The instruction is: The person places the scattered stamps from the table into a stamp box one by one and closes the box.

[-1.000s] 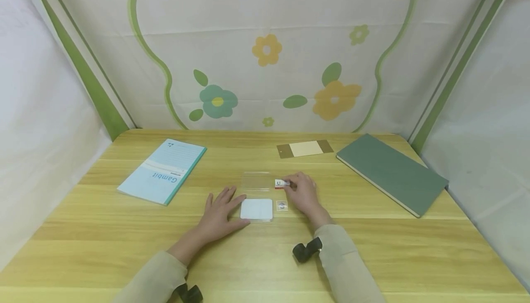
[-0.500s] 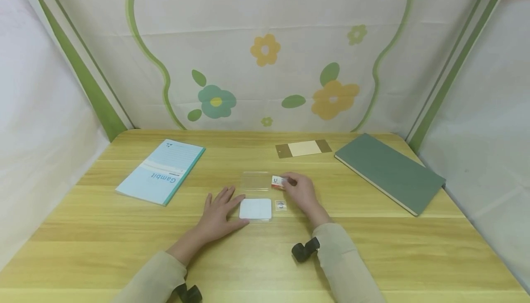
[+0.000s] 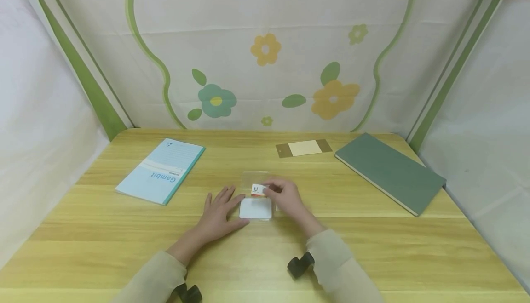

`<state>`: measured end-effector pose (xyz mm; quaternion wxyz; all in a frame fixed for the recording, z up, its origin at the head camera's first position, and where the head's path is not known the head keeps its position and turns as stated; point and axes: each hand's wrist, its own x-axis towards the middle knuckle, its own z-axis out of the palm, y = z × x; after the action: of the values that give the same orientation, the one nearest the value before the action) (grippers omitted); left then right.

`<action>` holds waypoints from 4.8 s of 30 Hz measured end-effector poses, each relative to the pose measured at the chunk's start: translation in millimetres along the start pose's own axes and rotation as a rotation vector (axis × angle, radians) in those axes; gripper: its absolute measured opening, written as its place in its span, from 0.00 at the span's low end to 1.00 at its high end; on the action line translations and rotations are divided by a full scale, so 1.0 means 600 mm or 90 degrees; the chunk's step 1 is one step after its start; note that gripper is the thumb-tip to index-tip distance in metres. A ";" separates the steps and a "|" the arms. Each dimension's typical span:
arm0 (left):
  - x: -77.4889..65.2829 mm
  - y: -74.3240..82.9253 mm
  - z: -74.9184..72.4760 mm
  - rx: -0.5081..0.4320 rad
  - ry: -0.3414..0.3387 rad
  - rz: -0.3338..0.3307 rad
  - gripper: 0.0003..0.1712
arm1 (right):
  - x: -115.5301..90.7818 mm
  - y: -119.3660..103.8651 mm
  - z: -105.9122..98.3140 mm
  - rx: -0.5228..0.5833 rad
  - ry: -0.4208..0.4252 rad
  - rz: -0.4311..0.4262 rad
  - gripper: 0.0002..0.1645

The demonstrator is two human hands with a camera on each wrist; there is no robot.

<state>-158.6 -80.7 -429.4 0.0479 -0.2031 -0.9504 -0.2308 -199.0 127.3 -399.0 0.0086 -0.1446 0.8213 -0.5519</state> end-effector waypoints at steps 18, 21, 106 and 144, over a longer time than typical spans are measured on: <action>0.001 -0.002 0.001 0.001 0.002 0.008 0.37 | -0.026 0.002 0.049 -0.109 -0.038 -0.047 0.07; 0.001 -0.002 0.001 0.000 0.003 0.007 0.37 | -0.027 0.006 0.054 -0.142 -0.030 -0.054 0.07; -0.002 0.001 -0.004 -0.014 0.003 0.009 0.38 | -0.050 0.053 -0.038 -0.205 0.024 0.008 0.08; 0.000 0.000 -0.001 0.006 0.001 0.006 0.38 | -0.036 0.023 0.001 -0.011 -0.009 -0.013 0.07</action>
<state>-158.5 -81.1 -429.0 0.0509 -0.2074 -0.9503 -0.2264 -181.5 136.9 -414.8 0.0074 -0.1568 0.8244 -0.5438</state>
